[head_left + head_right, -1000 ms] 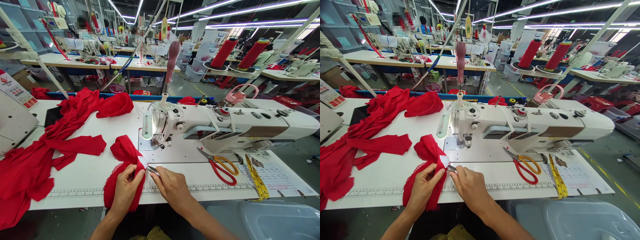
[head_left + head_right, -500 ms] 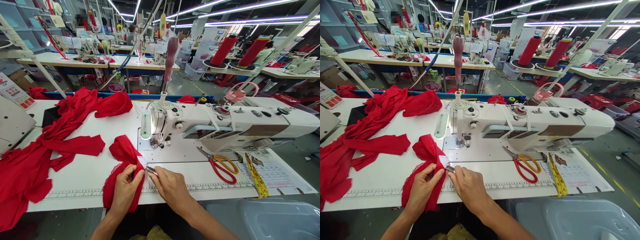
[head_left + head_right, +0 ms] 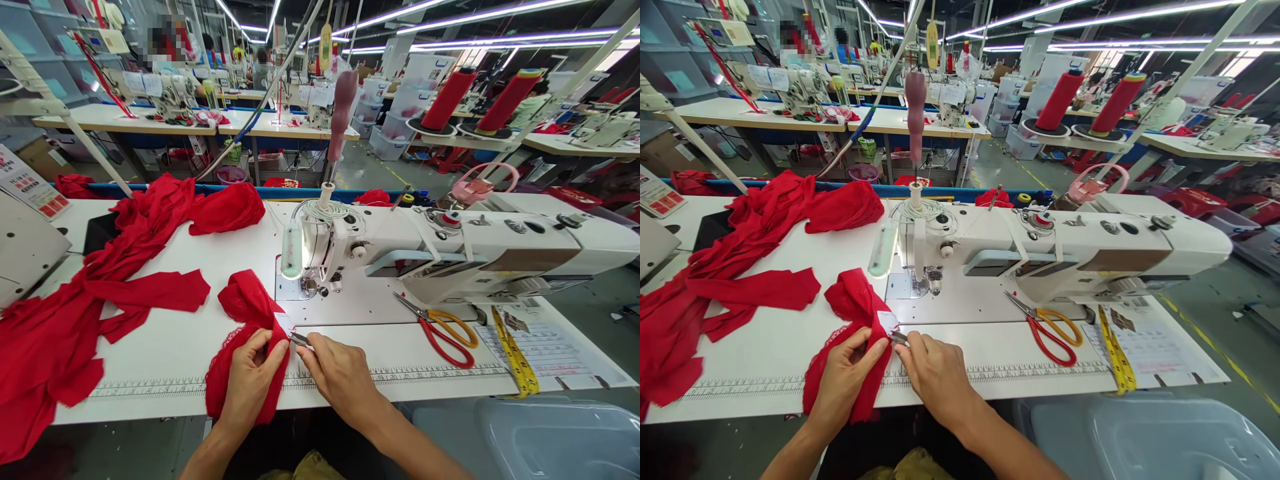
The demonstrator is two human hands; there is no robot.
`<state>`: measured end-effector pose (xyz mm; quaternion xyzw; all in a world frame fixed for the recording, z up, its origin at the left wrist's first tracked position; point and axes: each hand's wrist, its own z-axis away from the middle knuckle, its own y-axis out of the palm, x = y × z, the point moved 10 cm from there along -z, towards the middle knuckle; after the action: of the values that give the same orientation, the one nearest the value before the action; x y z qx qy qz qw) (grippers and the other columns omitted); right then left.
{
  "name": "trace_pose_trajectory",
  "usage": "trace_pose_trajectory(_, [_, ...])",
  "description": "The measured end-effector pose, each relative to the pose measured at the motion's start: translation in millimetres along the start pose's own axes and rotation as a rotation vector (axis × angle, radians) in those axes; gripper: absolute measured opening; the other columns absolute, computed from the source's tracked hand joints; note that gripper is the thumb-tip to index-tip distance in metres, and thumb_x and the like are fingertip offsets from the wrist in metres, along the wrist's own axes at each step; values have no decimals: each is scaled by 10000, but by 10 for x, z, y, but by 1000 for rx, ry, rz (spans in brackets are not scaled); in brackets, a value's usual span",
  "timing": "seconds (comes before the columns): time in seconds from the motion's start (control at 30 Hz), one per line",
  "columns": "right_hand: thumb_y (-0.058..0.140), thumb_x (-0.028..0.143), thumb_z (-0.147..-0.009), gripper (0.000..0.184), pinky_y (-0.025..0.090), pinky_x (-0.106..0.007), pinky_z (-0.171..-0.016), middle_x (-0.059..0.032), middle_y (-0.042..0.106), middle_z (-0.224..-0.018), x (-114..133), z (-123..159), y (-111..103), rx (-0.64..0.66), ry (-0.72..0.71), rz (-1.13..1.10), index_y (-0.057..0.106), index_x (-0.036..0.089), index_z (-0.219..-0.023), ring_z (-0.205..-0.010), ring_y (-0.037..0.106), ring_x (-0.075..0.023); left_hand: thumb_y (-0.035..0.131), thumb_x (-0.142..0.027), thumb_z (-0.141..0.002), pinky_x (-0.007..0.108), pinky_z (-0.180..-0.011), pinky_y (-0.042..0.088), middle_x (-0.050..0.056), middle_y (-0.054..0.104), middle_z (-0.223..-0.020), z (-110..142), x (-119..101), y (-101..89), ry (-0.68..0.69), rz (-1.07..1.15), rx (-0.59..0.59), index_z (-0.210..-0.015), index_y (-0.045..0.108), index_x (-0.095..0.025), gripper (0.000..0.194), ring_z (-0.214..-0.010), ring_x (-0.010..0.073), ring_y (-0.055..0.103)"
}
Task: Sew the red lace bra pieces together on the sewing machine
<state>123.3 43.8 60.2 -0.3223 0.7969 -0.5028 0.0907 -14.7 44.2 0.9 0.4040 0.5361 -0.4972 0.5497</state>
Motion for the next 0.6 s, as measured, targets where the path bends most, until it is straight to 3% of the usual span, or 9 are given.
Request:
trace_pose_trajectory(0.3, [280, 320, -1092, 397, 239, -261, -498, 40, 555, -576, -23, -6, -33, -46, 10, -78, 479, 204, -770, -456, 469, -94, 688, -418, -799, 230, -699, 503, 9, 678, -815, 6, 1, -34, -21, 30, 15, -819, 695, -196, 223, -767, 171, 608])
trace_pose_trajectory(0.6, [301, 342, -1086, 390, 250, -276, -519, 30, 569, -602, 46, 21, -56, -17, -11, 8, 515, 202, -791, -480, 494, -106, 703, -390, -777, 233, -728, 535, 1, 705, -825, 19, -73, -27, -17, 133, 24, -901, 701, -209, 220, -786, 171, 659])
